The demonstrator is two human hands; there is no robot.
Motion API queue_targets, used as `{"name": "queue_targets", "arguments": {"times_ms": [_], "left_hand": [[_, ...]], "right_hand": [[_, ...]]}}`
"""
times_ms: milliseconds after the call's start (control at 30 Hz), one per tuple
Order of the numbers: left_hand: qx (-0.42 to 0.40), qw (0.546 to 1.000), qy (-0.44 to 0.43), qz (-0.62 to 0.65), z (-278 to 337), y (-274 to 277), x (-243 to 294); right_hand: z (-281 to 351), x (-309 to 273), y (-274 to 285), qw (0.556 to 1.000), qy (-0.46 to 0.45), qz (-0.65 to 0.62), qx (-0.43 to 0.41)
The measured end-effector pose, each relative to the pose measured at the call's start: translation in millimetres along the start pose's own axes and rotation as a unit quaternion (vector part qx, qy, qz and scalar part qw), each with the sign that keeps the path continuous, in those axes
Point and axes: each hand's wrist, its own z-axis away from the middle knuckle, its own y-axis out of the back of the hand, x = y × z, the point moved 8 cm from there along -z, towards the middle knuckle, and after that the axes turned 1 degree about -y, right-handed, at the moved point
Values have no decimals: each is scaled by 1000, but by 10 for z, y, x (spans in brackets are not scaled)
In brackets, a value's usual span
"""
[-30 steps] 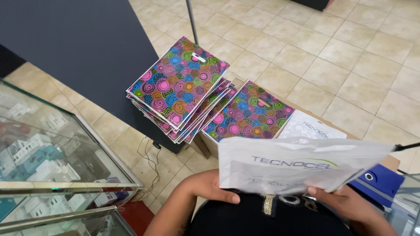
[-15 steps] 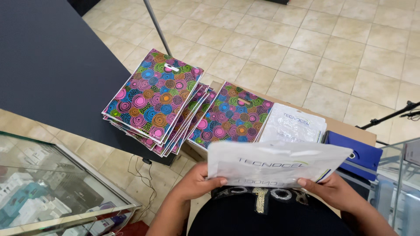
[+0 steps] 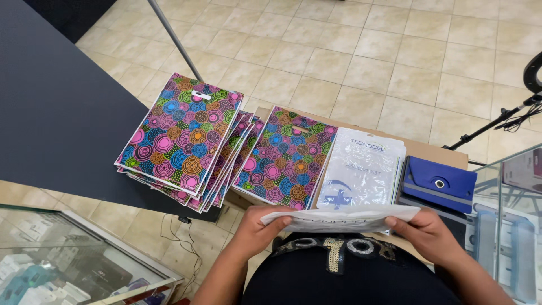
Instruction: The person sorts through colorful patterned bags and white plastic envelopes on a wooden counter, placing items into a black leather folder and checking the contents of the envelopes.
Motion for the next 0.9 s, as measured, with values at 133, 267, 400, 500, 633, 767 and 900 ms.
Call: {"name": "queue_targets", "arguments": {"times_ms": [133, 267, 400, 500, 633, 767, 900], "left_hand": [[9, 1000, 11, -20, -35, 1, 32], [-7, 999, 23, -27, -56, -48, 34], [3, 999, -30, 24, -64, -39, 180], [40, 999, -4, 12, -35, 0, 50], [61, 998, -3, 15, -24, 47, 88], [59, 997, -34, 32, -6, 17, 125], [80, 996, -43, 5, 7, 20, 165]], "right_hand": [[156, -399, -30, 996, 75, -46, 26], [229, -578, 18, 963, 255, 36, 84], [221, -492, 21, 970, 184, 90, 128], [234, -619, -17, 980, 153, 40, 117], [175, -845, -99, 967, 229, 97, 53], [208, -865, -146, 958, 226, 167, 61], [201, -986, -212, 962, 223, 155, 25]]}}
